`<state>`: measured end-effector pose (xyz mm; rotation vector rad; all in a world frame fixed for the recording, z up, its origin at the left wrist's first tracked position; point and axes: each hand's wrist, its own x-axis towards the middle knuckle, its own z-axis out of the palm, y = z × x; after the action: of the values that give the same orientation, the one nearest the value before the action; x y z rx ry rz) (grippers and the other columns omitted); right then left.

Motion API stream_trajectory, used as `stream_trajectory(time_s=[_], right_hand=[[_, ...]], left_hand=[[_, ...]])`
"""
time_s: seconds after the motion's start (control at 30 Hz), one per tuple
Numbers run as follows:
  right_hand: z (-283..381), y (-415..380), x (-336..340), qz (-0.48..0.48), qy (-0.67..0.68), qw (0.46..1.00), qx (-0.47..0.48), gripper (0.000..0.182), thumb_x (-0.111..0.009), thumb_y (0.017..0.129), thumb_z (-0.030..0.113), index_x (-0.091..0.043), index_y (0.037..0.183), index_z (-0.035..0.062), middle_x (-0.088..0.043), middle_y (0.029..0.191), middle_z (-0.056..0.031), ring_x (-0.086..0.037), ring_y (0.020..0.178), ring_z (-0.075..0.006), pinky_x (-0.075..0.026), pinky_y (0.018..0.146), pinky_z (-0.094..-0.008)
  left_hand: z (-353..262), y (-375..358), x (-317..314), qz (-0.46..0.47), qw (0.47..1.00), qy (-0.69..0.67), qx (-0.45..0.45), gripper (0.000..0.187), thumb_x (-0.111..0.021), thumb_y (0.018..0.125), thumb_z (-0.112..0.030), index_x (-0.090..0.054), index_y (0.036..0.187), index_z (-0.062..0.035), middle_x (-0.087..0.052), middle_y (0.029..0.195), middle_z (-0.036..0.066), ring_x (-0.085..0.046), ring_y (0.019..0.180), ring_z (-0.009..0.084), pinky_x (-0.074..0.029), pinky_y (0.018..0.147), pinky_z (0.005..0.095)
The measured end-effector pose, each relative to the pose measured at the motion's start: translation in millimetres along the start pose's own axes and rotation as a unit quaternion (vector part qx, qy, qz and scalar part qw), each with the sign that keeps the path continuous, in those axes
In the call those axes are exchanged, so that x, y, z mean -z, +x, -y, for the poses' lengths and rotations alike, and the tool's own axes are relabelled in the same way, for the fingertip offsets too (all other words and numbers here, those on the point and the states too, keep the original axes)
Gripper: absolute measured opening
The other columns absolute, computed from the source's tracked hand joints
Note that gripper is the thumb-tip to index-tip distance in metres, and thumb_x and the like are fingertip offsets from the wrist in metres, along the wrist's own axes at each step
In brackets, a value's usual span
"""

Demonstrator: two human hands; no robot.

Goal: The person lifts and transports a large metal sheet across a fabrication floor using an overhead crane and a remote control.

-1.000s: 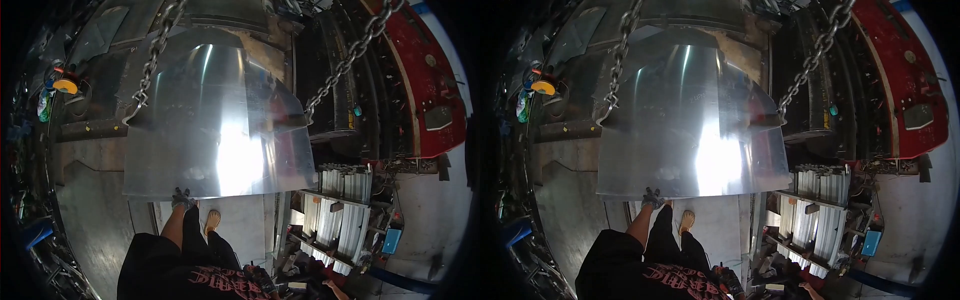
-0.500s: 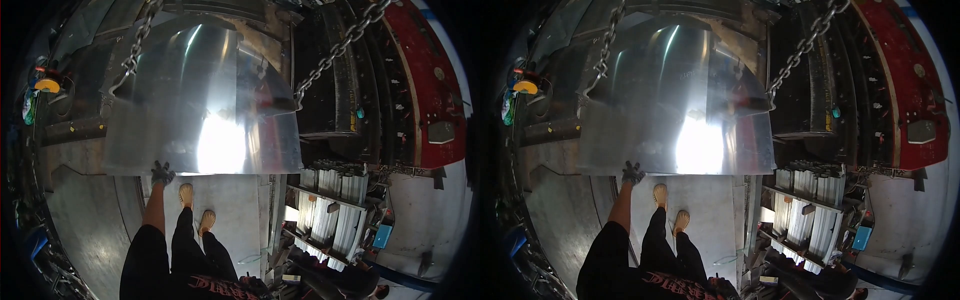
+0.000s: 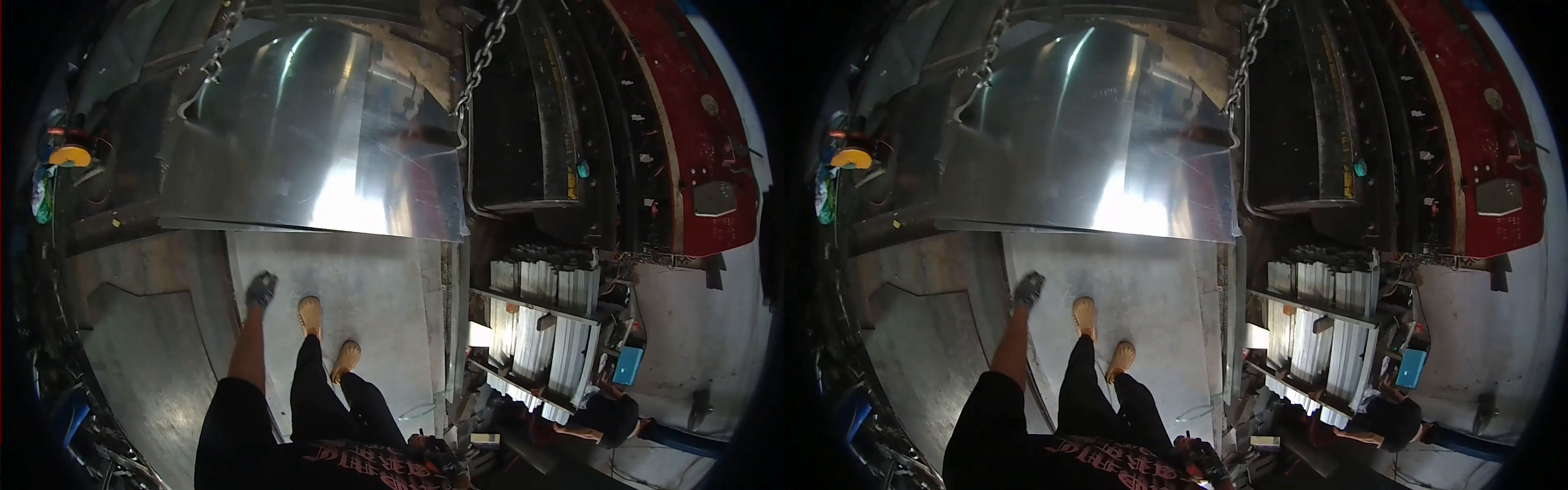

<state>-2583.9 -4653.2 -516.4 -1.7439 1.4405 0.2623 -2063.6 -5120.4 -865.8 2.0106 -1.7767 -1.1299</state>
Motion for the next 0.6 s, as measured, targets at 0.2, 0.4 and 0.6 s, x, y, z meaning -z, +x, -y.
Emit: stream_trajectory(time_s=[0.2, 0.4, 0.6], right_hand=[[-3, 63, 34, -0.016, 0.361, 0.919, -0.159, 0.043, -0.058, 0.089, 0.018, -0.05, 0.132, 0.0209, -0.054, 0.12, -0.0092, -0.051, 0.112, -0.0254, -0.04, 0.099, -0.0314], [24, 112, 87, -0.076, 0.46, 0.849, -0.247, 0.058, -0.073, 0.08, 0.033, -0.051, 0.125, 0.0044, -0.056, 0.114, -0.0116, -0.054, 0.106, -0.0219, -0.044, 0.091, -0.0317], [31, 150, 128, -0.098, 0.402, 0.9, -0.137, 0.036, -0.07, 0.084, 0.029, -0.062, 0.11, 0.005, -0.062, 0.101, -0.0038, -0.056, 0.098, -0.0137, -0.044, 0.088, -0.0264]], left_hand=[[-70, -122, 6, 0.151, 0.968, -0.049, 0.193, 0.045, -0.049, 0.089, -0.043, -0.063, 0.113, -0.0072, -0.063, 0.118, 0.013, -0.056, 0.113, 0.0321, -0.043, 0.097, 0.0395], [-63, -180, 9, 0.18, 0.958, -0.024, 0.222, 0.052, -0.039, 0.089, -0.048, -0.064, 0.112, -0.0088, -0.058, 0.119, 0.019, -0.052, 0.115, 0.0357, -0.041, 0.098, 0.0449], [-50, -162, 33, 0.127, 0.971, -0.043, 0.2, 0.05, -0.041, 0.089, -0.046, -0.064, 0.113, -0.0086, -0.06, 0.119, 0.016, -0.055, 0.114, 0.0317, -0.041, 0.099, 0.0413]])
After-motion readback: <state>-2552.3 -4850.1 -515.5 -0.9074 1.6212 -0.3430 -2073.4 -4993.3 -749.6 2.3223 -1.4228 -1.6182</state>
